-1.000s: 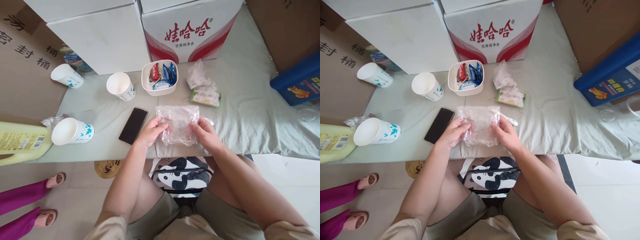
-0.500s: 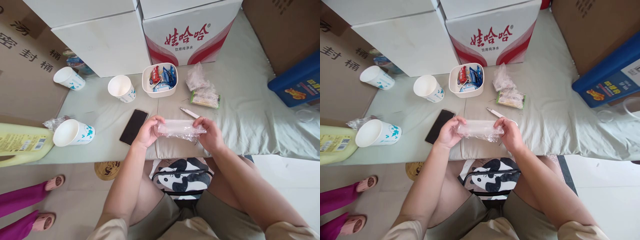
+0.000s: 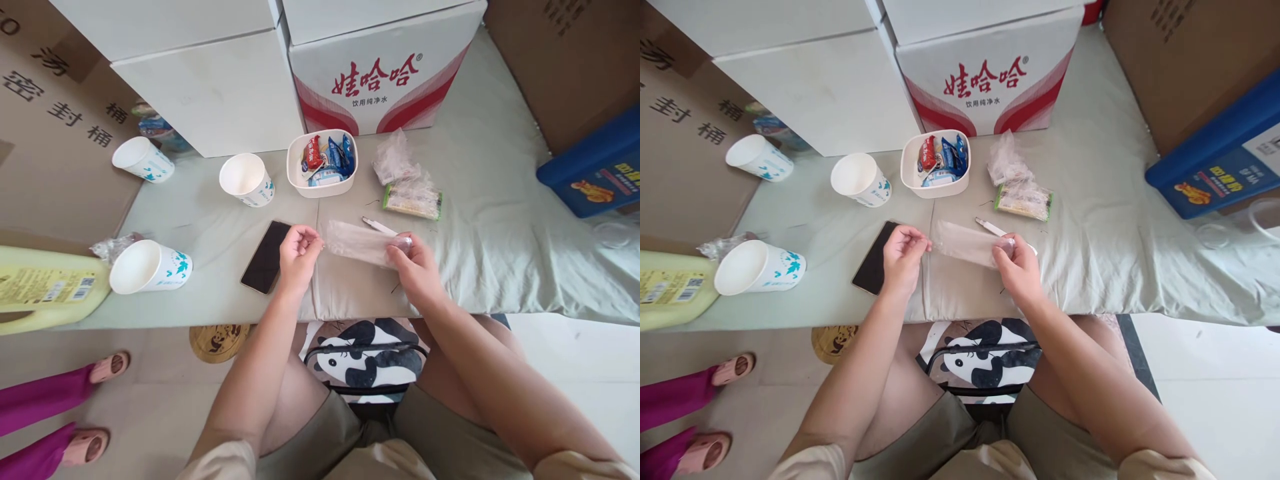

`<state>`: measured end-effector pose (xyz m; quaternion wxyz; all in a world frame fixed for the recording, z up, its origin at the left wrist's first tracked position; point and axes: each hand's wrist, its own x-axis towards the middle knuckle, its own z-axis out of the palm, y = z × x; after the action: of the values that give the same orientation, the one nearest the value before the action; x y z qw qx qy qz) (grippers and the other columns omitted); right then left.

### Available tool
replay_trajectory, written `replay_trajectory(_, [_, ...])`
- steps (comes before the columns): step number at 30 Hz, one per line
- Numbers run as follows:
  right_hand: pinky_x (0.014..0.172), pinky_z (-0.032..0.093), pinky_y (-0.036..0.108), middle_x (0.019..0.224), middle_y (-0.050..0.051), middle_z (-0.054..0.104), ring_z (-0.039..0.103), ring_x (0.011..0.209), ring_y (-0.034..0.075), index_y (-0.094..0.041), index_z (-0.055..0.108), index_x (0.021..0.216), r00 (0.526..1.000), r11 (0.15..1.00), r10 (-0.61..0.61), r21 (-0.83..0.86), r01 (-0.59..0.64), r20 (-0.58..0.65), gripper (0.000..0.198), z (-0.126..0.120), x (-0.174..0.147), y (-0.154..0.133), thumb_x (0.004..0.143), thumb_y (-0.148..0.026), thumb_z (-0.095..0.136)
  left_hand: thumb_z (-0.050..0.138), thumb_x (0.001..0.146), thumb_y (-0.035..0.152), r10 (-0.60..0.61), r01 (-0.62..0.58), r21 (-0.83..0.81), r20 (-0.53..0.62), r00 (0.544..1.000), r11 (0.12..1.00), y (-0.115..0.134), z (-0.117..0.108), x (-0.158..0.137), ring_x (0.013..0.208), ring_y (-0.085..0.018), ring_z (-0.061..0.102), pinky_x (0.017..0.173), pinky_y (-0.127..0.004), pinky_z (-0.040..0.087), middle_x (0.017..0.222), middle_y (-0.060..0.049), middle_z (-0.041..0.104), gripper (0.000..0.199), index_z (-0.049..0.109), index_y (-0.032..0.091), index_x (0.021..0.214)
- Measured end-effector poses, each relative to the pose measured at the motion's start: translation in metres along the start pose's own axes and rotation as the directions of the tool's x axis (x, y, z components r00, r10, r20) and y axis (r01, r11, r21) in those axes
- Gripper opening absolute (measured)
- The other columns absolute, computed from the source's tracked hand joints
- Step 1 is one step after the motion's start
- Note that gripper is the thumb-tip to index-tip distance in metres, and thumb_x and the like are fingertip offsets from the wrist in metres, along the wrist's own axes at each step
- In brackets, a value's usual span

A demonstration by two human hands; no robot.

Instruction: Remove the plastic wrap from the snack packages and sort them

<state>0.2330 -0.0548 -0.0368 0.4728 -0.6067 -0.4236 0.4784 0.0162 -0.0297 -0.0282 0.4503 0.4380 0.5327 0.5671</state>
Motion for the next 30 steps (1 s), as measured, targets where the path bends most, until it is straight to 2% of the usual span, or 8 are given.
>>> replay_trajectory(4, [0.059, 0.036, 0.03, 0.069, -0.004, 0.052, 0.045, 0.062, 0.015, -0.025, 0.052, 0.09, 0.99, 0.991, -0.111, -0.064, 0.117, 0.089, 0.012, 0.004, -0.01, -0.003, 0.087, -0.034, 0.059, 0.083, 0.072, 0.03, -0.061, 0.05, 0.061, 0.2, 0.978, 0.997, 0.0, 0.01, -0.009, 0.082, -0.014, 0.063, 0.079, -0.027, 0.049, 0.086, -0.001, 0.067, 0.025, 0.064, 0.021, 0.086])
replay_trajectory(9, [0.064, 0.041, 0.031, 0.074, -0.003, 0.053, 0.049, 0.066, 0.015, -0.026, 0.048, 0.092, 0.93, 0.981, -0.188, 0.099, 0.165, 0.317, 0.022, 0.017, -0.02, -0.001, 0.091, -0.044, 0.06, 0.091, 0.065, 0.046, -0.208, 0.254, -0.031, 0.478, 0.853, 0.967, 0.003, 0.019, -0.016, 0.103, -0.02, 0.068, 0.089, -0.029, 0.051, 0.109, -0.007, 0.072, 0.056, 0.066, 0.021, 0.108])
replay_trajectory(15, [0.068, 0.048, 0.031, 0.083, -0.001, 0.059, 0.057, 0.073, 0.015, -0.025, 0.048, 0.094, 0.974, 0.984, -0.134, 0.139, 0.109, 0.182, 0.028, 0.024, -0.015, 0.001, 0.087, -0.045, 0.067, 0.088, 0.065, 0.052, -0.18, 0.199, -0.055, 0.248, 0.952, 0.978, 0.0, 0.015, -0.013, 0.07, -0.011, 0.059, 0.068, -0.023, 0.047, 0.077, 0.001, 0.066, 0.045, 0.066, 0.019, 0.086])
replay_trajectory(18, [0.08, 0.052, 0.032, 0.102, 0.005, 0.064, 0.062, 0.094, 0.018, -0.025, 0.051, 0.101, 0.981, 0.976, -0.186, 0.128, 0.177, 0.057, 0.036, 0.021, -0.01, -0.001, 0.08, -0.042, 0.075, 0.089, 0.064, 0.053, -0.211, 0.248, -0.114, 0.269, 0.94, 0.962, 0.001, 0.012, -0.011, 0.065, -0.009, 0.056, 0.065, -0.022, 0.044, 0.072, 0.002, 0.064, 0.046, 0.066, 0.018, 0.083])
replay_trajectory(20, [0.082, 0.053, 0.033, 0.108, 0.006, 0.066, 0.064, 0.099, 0.019, -0.026, 0.051, 0.109, 0.972, 0.971, -0.177, 0.188, 0.146, 0.157, 0.044, 0.019, -0.008, -0.003, 0.078, -0.042, 0.078, 0.088, 0.065, 0.055, -0.237, 0.291, -0.125, 0.33, 0.914, 0.949, 0.003, 0.011, -0.012, 0.061, -0.008, 0.052, 0.061, -0.021, 0.041, 0.067, 0.004, 0.061, 0.046, 0.066, 0.017, 0.081])
replay_trajectory(23, [0.069, 0.051, 0.031, 0.089, 0.002, 0.066, 0.062, 0.077, 0.016, -0.025, 0.052, 0.11, 0.948, 0.974, -0.116, 0.22, 0.05, 0.298, 0.042, 0.019, -0.007, -0.004, 0.081, -0.044, 0.075, 0.087, 0.068, 0.055, -0.257, 0.325, -0.119, 0.39, 0.884, 0.938, 0.004, 0.012, -0.013, 0.059, -0.007, 0.053, 0.06, -0.02, 0.041, 0.066, 0.003, 0.062, 0.047, 0.065, 0.017, 0.083])
replay_trajectory(26, [0.062, 0.047, 0.029, 0.078, -0.001, 0.061, 0.056, 0.067, 0.014, -0.024, 0.053, 0.104, 0.971, 0.978, -0.104, 0.197, 0.061, 0.213, 0.035, 0.026, -0.001, -0.003, 0.081, -0.04, 0.073, 0.092, 0.063, 0.049, -0.292, 0.379, -0.148, 0.41, 0.864, 0.913, 0.001, 0.017, -0.014, 0.064, -0.011, 0.061, 0.064, -0.022, 0.046, 0.076, 0.001, 0.07, 0.055, 0.063, 0.019, 0.1])
replay_trajectory(30, [0.063, 0.047, 0.03, 0.081, -0.002, 0.059, 0.057, 0.068, 0.014, -0.023, 0.053, 0.108, 0.982, 0.983, -0.122, 0.152, 0.1, 0.143, 0.039, 0.043, 0.011, -0.001, 0.074, -0.032, 0.071, 0.097, 0.055, 0.038, -0.273, 0.343, -0.223, 0.292, 0.917, 0.913, -0.004, 0.024, -0.01, 0.068, -0.011, 0.064, 0.066, -0.022, 0.049, 0.079, 0.003, 0.071, 0.068, 0.059, 0.022, 0.109])
